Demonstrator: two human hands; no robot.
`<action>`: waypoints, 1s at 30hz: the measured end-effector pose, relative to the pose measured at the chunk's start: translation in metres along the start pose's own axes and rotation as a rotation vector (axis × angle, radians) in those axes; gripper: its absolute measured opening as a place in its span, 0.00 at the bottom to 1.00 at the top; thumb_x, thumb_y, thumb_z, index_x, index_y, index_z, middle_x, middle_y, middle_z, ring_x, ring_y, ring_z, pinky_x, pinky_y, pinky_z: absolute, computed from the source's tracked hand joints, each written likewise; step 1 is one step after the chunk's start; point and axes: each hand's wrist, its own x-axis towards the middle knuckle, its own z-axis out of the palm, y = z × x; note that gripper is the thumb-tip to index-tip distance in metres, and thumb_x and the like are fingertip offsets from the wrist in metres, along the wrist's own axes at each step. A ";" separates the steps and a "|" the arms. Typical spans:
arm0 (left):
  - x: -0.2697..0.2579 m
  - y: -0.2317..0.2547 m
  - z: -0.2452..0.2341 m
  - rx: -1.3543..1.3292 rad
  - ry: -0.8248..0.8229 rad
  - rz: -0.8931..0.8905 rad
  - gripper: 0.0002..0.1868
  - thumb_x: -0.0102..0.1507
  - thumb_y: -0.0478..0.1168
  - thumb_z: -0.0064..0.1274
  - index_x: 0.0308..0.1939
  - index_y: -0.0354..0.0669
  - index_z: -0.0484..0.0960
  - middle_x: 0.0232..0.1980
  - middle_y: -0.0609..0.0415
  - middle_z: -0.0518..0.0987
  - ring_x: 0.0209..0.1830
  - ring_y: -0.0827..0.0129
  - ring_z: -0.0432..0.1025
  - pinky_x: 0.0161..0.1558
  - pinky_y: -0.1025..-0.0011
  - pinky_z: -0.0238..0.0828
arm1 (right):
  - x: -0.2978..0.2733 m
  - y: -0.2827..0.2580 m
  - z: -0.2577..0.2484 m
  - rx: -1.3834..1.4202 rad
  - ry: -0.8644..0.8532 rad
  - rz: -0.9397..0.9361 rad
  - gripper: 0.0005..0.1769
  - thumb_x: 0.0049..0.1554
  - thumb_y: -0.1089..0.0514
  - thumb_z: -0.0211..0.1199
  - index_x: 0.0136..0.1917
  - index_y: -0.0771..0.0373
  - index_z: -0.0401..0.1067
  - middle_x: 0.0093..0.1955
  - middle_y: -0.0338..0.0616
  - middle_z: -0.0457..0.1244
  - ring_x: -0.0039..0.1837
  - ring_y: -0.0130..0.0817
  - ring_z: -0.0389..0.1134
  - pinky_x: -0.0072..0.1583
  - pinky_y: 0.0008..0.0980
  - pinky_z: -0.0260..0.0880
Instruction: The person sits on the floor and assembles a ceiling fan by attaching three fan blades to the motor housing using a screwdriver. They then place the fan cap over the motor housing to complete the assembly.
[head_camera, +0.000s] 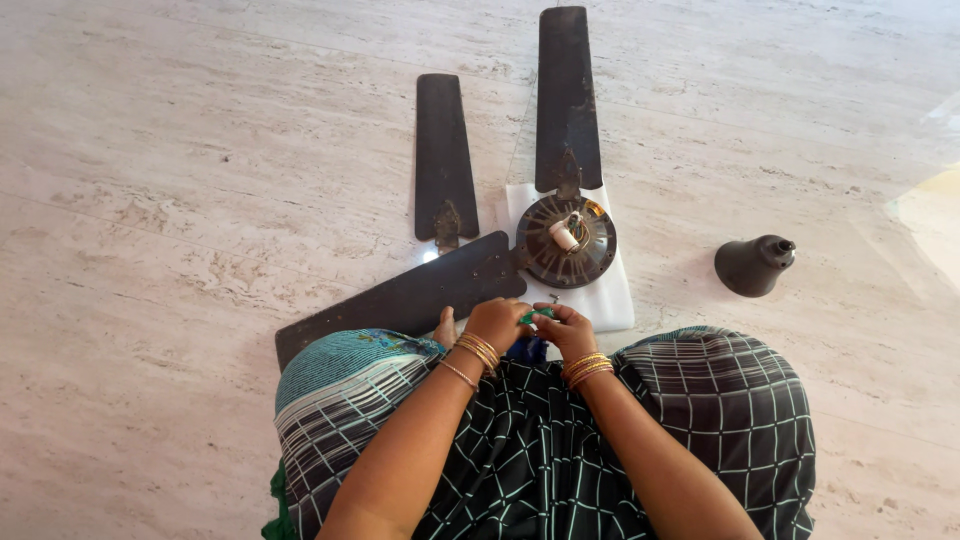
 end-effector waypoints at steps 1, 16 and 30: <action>0.004 -0.005 -0.001 -0.038 -0.007 -0.036 0.23 0.55 0.54 0.65 0.50 0.47 0.84 0.45 0.52 0.84 0.47 0.55 0.78 0.45 0.58 0.75 | 0.004 0.001 -0.003 -0.021 0.028 -0.021 0.19 0.54 0.59 0.71 0.58 0.68 0.77 0.47 0.39 0.71 0.44 0.25 0.70 0.49 0.25 0.74; 0.059 -0.114 0.024 0.301 -0.044 -0.766 0.57 0.50 0.64 0.69 0.76 0.51 0.58 0.82 0.49 0.50 0.82 0.48 0.43 0.71 0.38 0.49 | 0.047 0.022 -0.019 -0.133 0.216 -0.161 0.15 0.55 0.53 0.74 0.48 0.67 0.78 0.39 0.37 0.66 0.38 0.23 0.64 0.40 0.22 0.67; 0.069 -0.129 0.025 0.179 -0.188 -0.994 0.61 0.50 0.68 0.68 0.80 0.59 0.52 0.82 0.56 0.53 0.83 0.53 0.42 0.73 0.28 0.38 | 0.081 0.038 -0.027 0.173 0.344 0.190 0.57 0.51 0.53 0.74 0.82 0.65 0.43 0.40 0.42 0.61 0.36 0.29 0.65 0.39 0.32 0.72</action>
